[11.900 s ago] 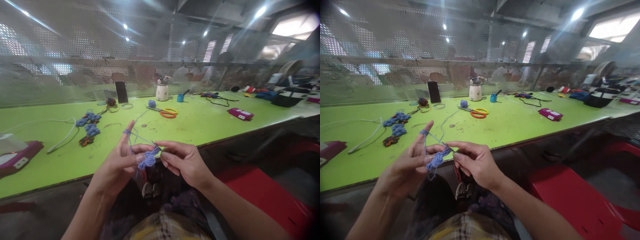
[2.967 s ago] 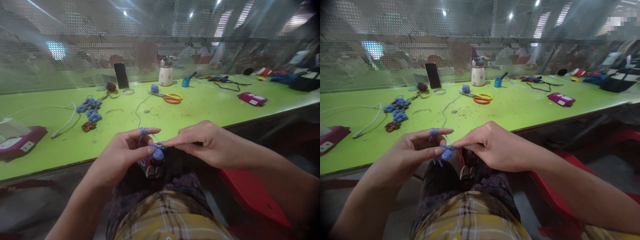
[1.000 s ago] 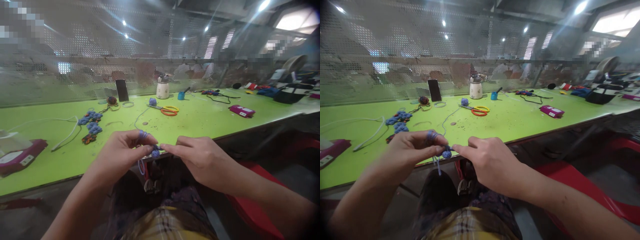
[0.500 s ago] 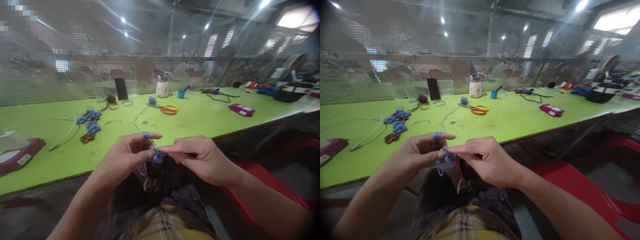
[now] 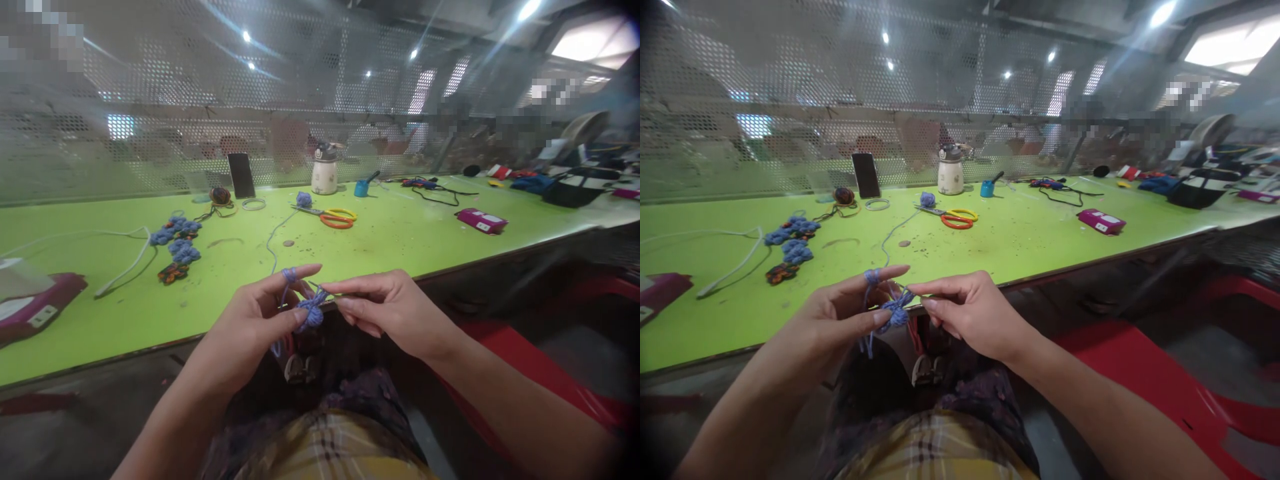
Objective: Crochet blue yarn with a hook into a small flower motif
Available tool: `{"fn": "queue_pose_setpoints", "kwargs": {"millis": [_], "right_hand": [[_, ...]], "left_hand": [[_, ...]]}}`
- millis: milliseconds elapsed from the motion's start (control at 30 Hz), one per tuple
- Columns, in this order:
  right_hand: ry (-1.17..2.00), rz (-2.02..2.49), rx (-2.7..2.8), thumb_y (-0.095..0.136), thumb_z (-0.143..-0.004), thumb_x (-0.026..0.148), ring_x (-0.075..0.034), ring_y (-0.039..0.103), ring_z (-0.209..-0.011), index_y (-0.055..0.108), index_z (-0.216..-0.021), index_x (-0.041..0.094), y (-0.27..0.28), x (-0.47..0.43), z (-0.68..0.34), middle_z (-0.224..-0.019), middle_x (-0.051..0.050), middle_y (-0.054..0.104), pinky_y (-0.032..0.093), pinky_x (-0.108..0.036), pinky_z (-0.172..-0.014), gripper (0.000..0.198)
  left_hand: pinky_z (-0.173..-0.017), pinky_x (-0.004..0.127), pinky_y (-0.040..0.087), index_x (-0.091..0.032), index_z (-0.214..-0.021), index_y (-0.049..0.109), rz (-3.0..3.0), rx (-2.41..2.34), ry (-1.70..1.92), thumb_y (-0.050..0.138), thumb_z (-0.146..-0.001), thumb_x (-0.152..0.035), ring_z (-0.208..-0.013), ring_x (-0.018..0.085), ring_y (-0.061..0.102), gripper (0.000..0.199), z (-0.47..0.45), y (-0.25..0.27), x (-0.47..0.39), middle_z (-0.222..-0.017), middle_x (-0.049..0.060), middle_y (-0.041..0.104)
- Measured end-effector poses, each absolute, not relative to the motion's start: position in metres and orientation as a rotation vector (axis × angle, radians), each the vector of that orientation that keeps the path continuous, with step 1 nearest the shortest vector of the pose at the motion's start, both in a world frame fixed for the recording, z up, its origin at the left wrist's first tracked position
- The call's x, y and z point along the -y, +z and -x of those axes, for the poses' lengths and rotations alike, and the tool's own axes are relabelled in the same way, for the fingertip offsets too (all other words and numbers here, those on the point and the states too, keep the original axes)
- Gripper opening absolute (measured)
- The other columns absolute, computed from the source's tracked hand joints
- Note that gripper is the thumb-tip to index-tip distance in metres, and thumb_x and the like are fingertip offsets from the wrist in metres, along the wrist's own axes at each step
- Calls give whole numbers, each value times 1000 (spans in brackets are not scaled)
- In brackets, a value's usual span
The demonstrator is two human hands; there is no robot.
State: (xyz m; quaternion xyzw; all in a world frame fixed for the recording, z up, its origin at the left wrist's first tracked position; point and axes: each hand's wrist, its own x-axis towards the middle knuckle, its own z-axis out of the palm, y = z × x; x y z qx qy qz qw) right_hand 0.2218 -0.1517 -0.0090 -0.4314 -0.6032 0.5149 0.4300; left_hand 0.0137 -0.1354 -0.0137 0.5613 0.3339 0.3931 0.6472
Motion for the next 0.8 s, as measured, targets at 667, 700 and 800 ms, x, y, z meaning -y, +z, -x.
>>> {"fn": "queue_pose_setpoints", "kwargs": {"millis": [667,700,800], "right_hand": [[1436,994,1261,75,-71,25,-4,38,-41,79,-97,13,-20,148,-211,-53,2,55,22,-19,-39,29],[1452,992,1242,76,-70,25,-4,38,-41,80,-96,13,-22,148,-210,-53,2,55,22,-18,-39,29],[1498,996,1226,77,-69,25,-4,38,-40,80,-95,14,-24,146,-210,-52,2,56,22,-19,-39,29]], "left_hand": [[-55,20,44,-23,-108,76,-1170,-851,961,82,-70,-23,-60,9,53,38,-19,-26,132,-70,-3,61],[-55,20,43,-23,-107,76,-1161,-846,963,82,-70,-22,-60,9,53,38,-19,-27,132,-69,-3,60],[-57,21,43,-22,-107,76,-1147,-855,964,82,-70,-21,-61,9,54,38,-19,-28,132,-70,-3,61]]}}
